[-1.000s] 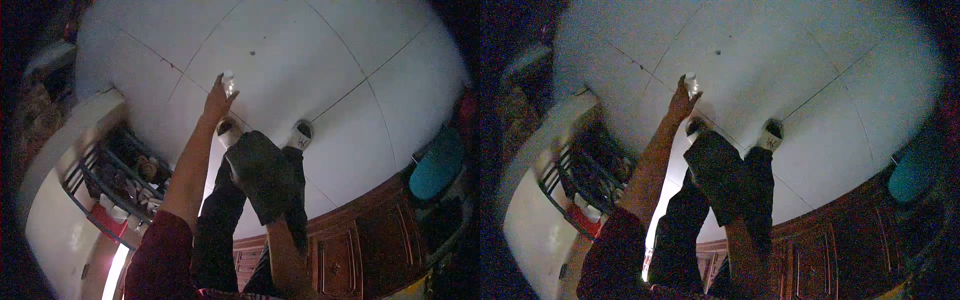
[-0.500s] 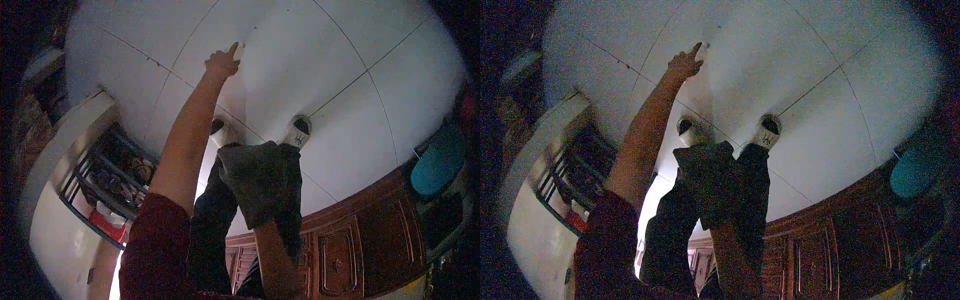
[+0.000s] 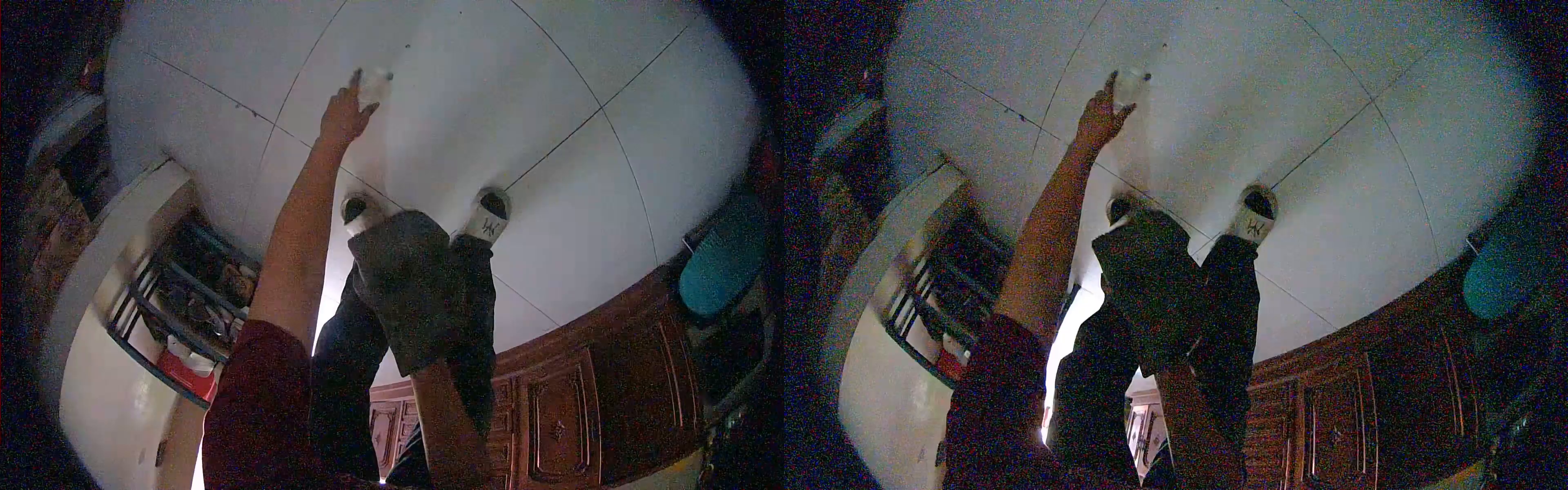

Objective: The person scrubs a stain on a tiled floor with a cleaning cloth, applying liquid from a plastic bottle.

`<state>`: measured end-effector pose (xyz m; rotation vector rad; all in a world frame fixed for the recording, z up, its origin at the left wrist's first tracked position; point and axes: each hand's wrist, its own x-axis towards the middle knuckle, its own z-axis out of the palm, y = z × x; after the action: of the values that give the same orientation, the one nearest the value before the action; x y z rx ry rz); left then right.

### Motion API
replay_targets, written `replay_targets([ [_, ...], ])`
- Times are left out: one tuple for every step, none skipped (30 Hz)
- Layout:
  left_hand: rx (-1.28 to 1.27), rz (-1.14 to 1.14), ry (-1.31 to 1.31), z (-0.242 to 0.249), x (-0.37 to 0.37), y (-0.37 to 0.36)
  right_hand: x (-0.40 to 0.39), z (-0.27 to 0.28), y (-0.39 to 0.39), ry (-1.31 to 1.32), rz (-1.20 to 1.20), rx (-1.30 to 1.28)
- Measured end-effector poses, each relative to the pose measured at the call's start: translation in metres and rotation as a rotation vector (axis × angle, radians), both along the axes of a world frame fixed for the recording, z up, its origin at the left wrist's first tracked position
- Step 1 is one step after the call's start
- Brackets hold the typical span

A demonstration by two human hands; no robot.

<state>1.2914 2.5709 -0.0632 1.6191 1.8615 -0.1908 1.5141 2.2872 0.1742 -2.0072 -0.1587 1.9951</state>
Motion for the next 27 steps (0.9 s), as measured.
replay_targets([
  [0.108,0.072,-0.095,-0.009,-0.005,-0.010,0.000,-0.001,-0.001,0.001,-0.004,-0.006],
  [0.144,0.127,-0.190,-0.009,-0.004,-0.013,0.000,-0.003,0.000,0.002,-0.003,-0.008],
  [0.181,0.181,-0.284,-0.007,-0.004,-0.017,0.000,-0.003,0.001,0.004,-0.001,-0.007],
  [0.218,0.236,-0.377,-0.004,-0.004,-0.021,-0.001,-0.004,0.003,0.003,0.000,-0.006],
  [0.220,0.246,-0.374,-0.001,-0.004,-0.022,-0.003,-0.004,0.002,0.005,0.001,-0.007],
  [0.223,0.257,-0.372,0.002,-0.005,-0.022,-0.003,-0.005,0.003,0.009,0.008,-0.008],
  [0.228,0.266,-0.368,0.006,-0.006,-0.022,-0.004,-0.007,0.002,0.011,0.007,-0.007],
  [0.244,0.252,-0.359,0.008,-0.006,-0.021,-0.004,-0.009,0.003,0.014,0.012,-0.007],
  [0.262,0.237,-0.351,0.010,-0.006,-0.017,-0.004,-0.009,0.002,0.016,0.011,-0.011],
  [0.278,0.223,-0.344,0.013,-0.005,-0.014,-0.004,-0.009,0.002,0.016,0.020,-0.012],
  [0.252,0.233,-0.340,0.015,-0.003,-0.011,-0.004,-0.009,0.002,0.015,0.021,-0.017],
  [0.226,0.243,-0.336,0.020,0.000,-0.006,-0.003,-0.011,0.002,0.016,0.026,-0.013],
  [0.201,0.252,-0.330,0.024,0.004,-0.001,-0.002,-0.010,0.002,0.020,0.028,-0.013],
  [0.215,0.211,-0.306,0.024,0.008,0.003,-0.004,-0.010,0.001,0.021,0.032,-0.015],
  [0.227,0.169,-0.281,0.021,0.012,0.009,-0.003,-0.010,0.002,0.025,0.034,-0.019],
  [0.239,0.126,-0.256,0.018,0.015,0.015,-0.003,-0.011,0.002,0.026,0.034,-0.017],
  [0.240,0.114,-0.227,0.016,0.018,0.020,-0.002,-0.011,0.002,0.028,0.037,-0.019],
  [0.241,0.101,-0.200,0.014,0.022,0.026,-0.002,-0.012,0.003,0.032,0.040,-0.018],
  [0.241,0.089,-0.174,0.012,0.026,0.031,0.000,-0.012,0.003,0.031,0.042,-0.022],
  [0.214,0.048,-0.111,0.010,0.030,0.036,0.002,-0.013,0.004,0.031,0.043,-0.019],
  [0.190,0.007,-0.047,0.005,0.032,0.042,0.004,-0.014,0.004,0.033,0.046,-0.021],
  [0.165,-0.032,0.019,0.001,0.034,0.047,0.005,-0.015,0.005,0.033,0.053,-0.022],
  [0.127,-0.031,0.058,-0.002,0.034,0.051,0.007,-0.014,0.004,0.037,0.055,-0.026],
  [0.089,-0.030,0.095,-0.001,0.037,0.058,0.009,-0.015,0.004,0.038,0.058,-0.026],
  [0.053,-0.029,0.131,0.001,0.040,0.065,0.013,-0.015,0.004,0.039,0.060,-0.028],
  [0.039,-0.050,0.168,0.002,0.043,0.071,0.014,-0.016,0.004,0.040,0.064,-0.029],
  [0.025,-0.070,0.206,0.003,0.046,0.076,0.016,-0.015,0.003,0.041,0.061,-0.033],
])
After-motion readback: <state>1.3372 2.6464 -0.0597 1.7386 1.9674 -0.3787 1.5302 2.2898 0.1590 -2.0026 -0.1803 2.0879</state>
